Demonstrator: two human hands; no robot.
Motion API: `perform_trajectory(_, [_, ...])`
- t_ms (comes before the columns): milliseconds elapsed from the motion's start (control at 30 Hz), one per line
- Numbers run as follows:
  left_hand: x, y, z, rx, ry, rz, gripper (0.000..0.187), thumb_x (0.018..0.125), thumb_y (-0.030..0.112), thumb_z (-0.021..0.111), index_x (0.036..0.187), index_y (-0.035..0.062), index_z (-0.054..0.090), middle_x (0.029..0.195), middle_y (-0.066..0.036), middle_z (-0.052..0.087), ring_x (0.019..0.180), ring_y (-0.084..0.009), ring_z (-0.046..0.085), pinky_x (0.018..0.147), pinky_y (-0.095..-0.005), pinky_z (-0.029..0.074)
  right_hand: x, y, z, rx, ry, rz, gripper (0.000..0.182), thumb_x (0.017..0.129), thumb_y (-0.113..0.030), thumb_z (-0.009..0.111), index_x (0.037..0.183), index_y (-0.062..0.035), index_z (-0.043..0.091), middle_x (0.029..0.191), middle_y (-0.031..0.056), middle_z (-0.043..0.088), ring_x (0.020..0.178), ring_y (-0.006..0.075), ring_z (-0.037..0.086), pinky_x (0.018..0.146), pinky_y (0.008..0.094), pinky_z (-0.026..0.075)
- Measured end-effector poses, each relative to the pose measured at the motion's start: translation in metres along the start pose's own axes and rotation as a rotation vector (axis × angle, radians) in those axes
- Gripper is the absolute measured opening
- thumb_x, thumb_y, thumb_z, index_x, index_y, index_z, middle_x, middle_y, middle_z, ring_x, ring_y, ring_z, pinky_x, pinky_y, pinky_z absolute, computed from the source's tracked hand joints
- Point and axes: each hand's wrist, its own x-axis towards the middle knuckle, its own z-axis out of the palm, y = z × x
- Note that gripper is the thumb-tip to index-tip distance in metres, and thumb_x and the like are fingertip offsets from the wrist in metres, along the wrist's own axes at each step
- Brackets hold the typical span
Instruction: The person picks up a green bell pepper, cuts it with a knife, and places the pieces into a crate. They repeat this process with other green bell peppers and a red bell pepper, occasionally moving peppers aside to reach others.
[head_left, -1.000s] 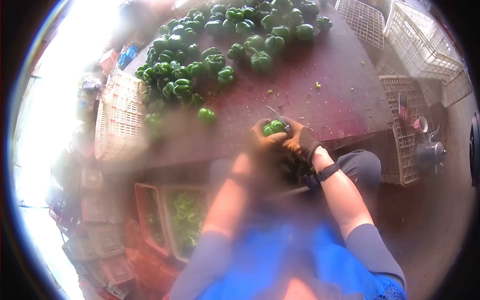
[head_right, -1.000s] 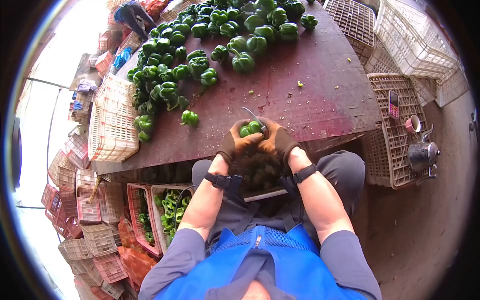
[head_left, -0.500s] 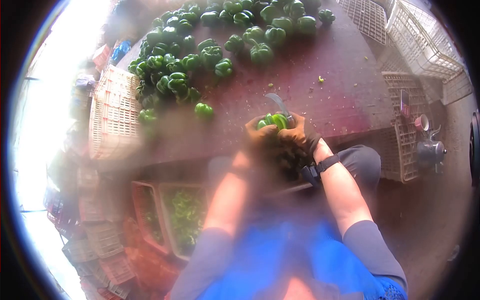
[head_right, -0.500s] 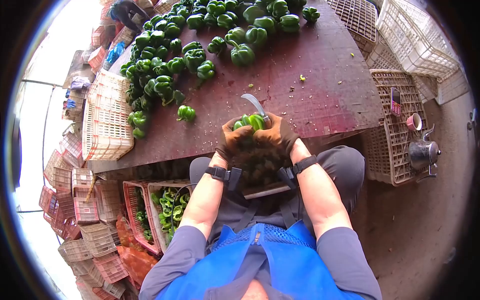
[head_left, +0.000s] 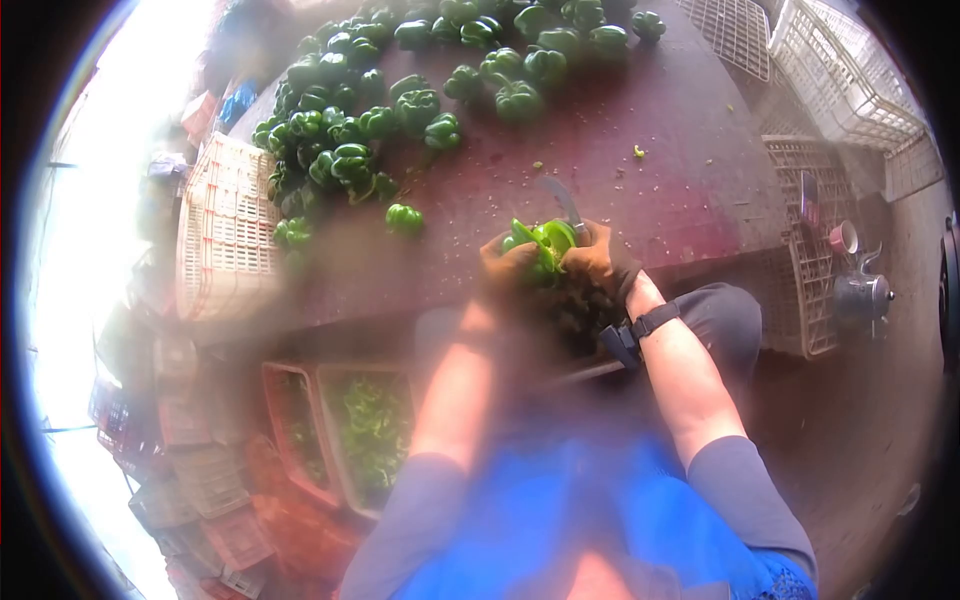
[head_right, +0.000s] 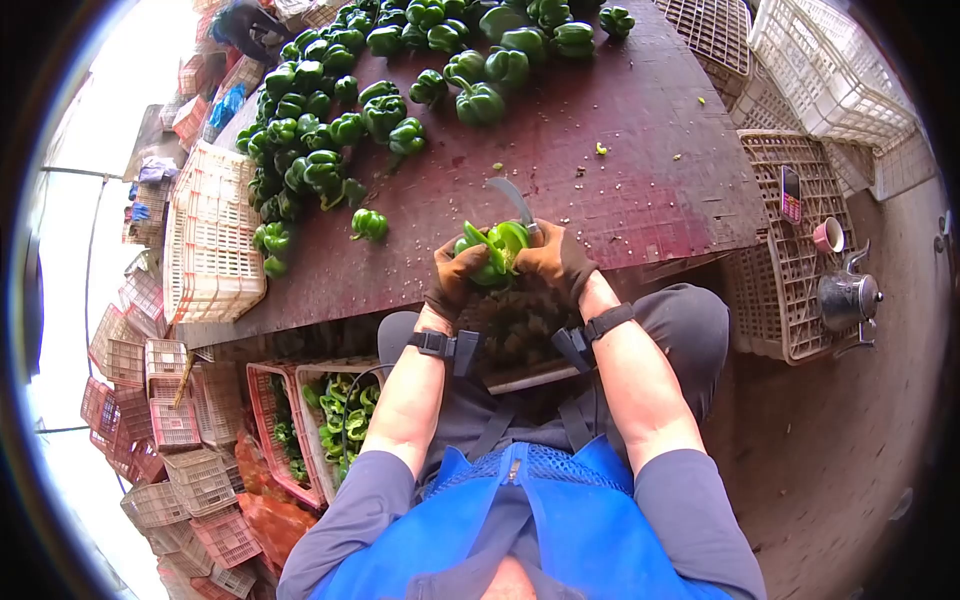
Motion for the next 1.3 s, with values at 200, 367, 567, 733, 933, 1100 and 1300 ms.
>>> perform_trajectory(200, [0.003, -0.012, -0.027, 0.323, 0.081, 0.181, 0.034, 0.087, 0.014, 0.07, 0.115, -0.0042, 0.067, 0.103, -0.011, 0.072, 0.091, -0.0234, 0.07, 0.086, -0.0355, 0.057, 0.008, 0.012, -0.007, 0.048, 0.031, -0.002, 0.036, 0.072, 0.002, 0.063, 0.107, 0.0033, 0.065, 0.09, 0.0035, 0.068, 0.079, 0.0138, 0.061, 0.072, 0.028, 0.05])
perform_trajectory(367, [-0.009, 0.008, -0.018, -0.205, -0.039, -0.111, 0.056, 0.081, 0.003, 0.069, 0.135, -0.0003, 0.054, 0.124, -0.015, 0.064, 0.11, -0.0287, 0.065, 0.095, -0.0429, 0.054, 0.001, 0.011, -0.008, 0.225, -0.055, -0.047, 0.042, 0.073, 0.004, 0.06, 0.114, 0.0036, 0.065, 0.098, 0.0056, 0.07, 0.086, 0.0147, 0.064, 0.078, 0.0285, 0.052])
perform_trajectory(567, [-0.011, 0.013, -0.012, 0.073, -0.17, 0.03, 0.071, 0.075, 0.0, 0.075, 0.141, 0.0008, 0.048, 0.129, -0.015, 0.06, 0.116, -0.0261, 0.061, 0.099, -0.0415, 0.052, -0.002, 0.007, 0.003, 0.281, -0.014, -0.079, 0.045, 0.076, 0.004, 0.06, 0.121, 0.0011, 0.064, 0.105, 0.0073, 0.071, 0.092, 0.0165, 0.066, 0.082, 0.0321, 0.054])
perform_trajectory(733, [-0.01, -0.021, 0.0, 0.531, -0.025, 0.414, 0.076, 0.067, 0.01, 0.087, 0.135, 0.0028, 0.053, 0.127, -0.012, 0.062, 0.114, -0.0245, 0.061, 0.099, -0.0384, 0.05, -0.002, 0.02, -0.002, 0.303, -0.001, 0.09, 0.029, 0.088, -0.018, 0.077, 0.113, -0.0069, 0.067, 0.106, 0.0042, 0.07, 0.093, 0.0165, 0.067, 0.077, 0.032, 0.056])
perform_trajectory(933, [-0.014, -0.001, 0.023, 0.857, -0.059, 0.779, 0.082, 0.06, 0.016, 0.09, 0.133, 0.0048, 0.055, 0.128, -0.017, 0.059, 0.119, -0.0321, 0.058, 0.103, -0.0411, 0.046, -0.002, 0.033, 0.002, 0.507, -0.061, -0.003, 0.027, 0.09, -0.014, 0.074, 0.114, -0.0049, 0.066, 0.108, 0.006, 0.07, 0.095, 0.0185, 0.068, 0.083, 0.0342, 0.058])
perform_trajectory(1100, [-0.018, 0.008, 0.032, 0.758, -0.045, 0.608, 0.081, 0.06, 0.017, 0.09, 0.132, 0.0063, 0.056, 0.128, -0.017, 0.057, 0.118, -0.0325, 0.057, 0.103, -0.0417, 0.046, 0.02, 0.058, -0.01, 0.333, 0.02, -0.169, 0.026, 0.088, -0.008, 0.071, 0.113, -0.0036, 0.066, 0.106, 0.0069, 0.07, 0.094, 0.0191, 0.068, 0.083, 0.0348, 0.058])
perform_trajectory(1300, [-0.02, -0.001, 0.045, 0.914, -0.041, 0.88, 0.087, 0.059, 0.017, 0.091, 0.137, 0.009, 0.053, 0.129, -0.016, 0.054, 0.12, -0.0328, 0.054, 0.103, -0.0428, 0.046, 0.001, 0.03, -0.009, 0.447, 0.01, -0.133, 0.025, 0.084, -0.009, 0.074, 0.107, -0.0038, 0.067, 0.098, 0.0064, 0.071, 0.087, 0.0181, 0.069, 0.078, 0.0338, 0.058])
